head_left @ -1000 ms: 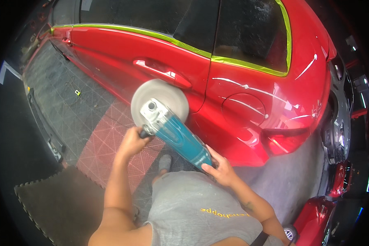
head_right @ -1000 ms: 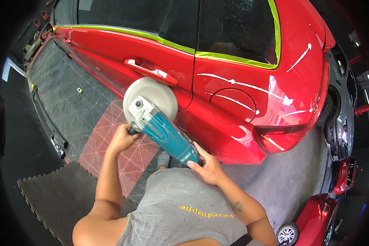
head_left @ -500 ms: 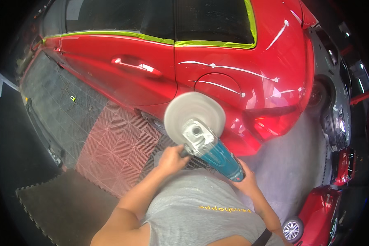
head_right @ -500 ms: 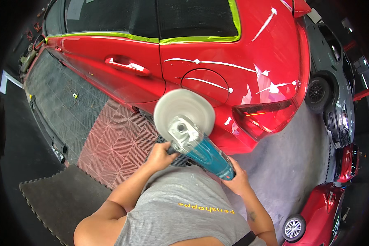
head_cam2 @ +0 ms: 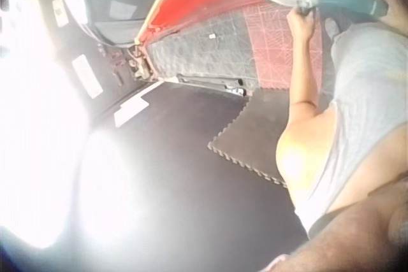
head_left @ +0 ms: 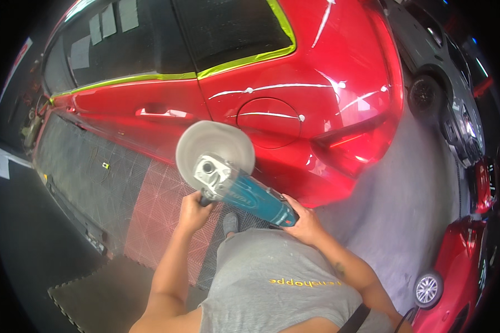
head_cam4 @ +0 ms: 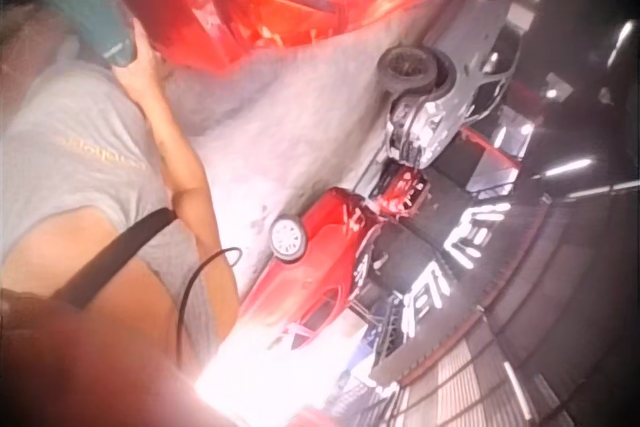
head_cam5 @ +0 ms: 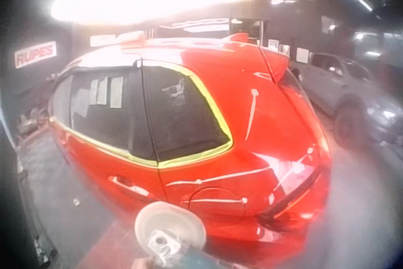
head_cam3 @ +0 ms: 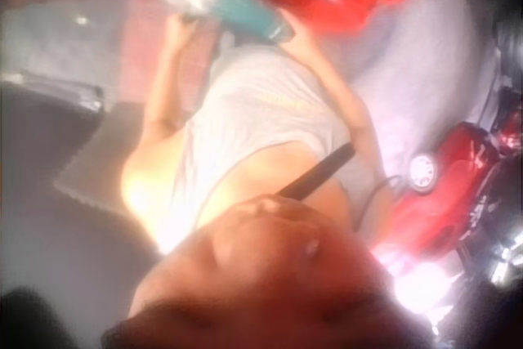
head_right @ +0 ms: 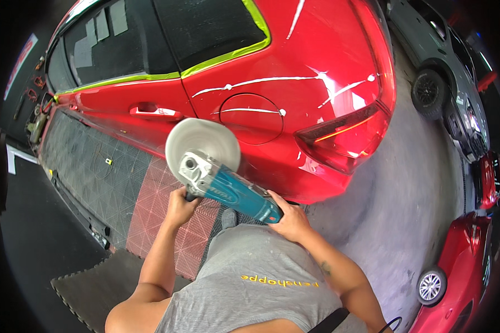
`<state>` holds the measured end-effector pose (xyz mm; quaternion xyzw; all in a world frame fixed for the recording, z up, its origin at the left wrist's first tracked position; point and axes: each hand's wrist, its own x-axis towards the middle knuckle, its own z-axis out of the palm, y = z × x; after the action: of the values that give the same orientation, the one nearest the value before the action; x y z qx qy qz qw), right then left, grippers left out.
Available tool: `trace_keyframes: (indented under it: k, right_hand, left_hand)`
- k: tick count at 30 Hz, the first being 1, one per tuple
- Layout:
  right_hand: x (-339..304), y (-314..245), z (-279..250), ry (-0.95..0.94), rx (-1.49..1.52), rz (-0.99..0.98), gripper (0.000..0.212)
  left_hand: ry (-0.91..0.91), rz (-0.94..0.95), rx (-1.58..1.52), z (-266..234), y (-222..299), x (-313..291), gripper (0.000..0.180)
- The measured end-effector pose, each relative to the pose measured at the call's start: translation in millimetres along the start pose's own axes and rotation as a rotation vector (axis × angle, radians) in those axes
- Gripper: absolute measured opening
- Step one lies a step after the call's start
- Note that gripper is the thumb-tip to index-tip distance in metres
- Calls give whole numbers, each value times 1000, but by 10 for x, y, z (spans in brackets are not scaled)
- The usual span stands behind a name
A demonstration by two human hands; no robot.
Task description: The person uses a dual-action polisher to buff the rear quarter panel and trunk area of a red car. They move the machine in consistent circular and sweeping motions across the painted surface, working around the fuel door and taillight.
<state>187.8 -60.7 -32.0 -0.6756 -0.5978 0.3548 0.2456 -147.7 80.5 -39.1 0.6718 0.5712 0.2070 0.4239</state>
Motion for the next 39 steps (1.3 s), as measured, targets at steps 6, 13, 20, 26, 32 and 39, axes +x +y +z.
trace_keyframes:
  k: [6,13,20,26,32,39]
  right_hand:
    - [-271,72,-325,-7,-89,73,95]
    - [-911,643,-891,172,-191,17,91]
    - [-945,795,-949,152,-196,-24,91]
    - [-513,636,-592,105,-132,24,91]
    - [-353,239,-723,15,-108,14,90]
    - [-1034,793,-1071,192,-192,-43,85]
  left_hand:
    - [-67,1,-69,368,69,-56,25]
    - [-118,123,-156,1295,546,-214,28]
    - [-143,102,-106,1358,610,-248,31]
    - [-25,69,-52,895,482,-151,25]
    - [-20,23,-109,682,417,-169,24]
    - [-181,112,-142,1519,680,-304,34]
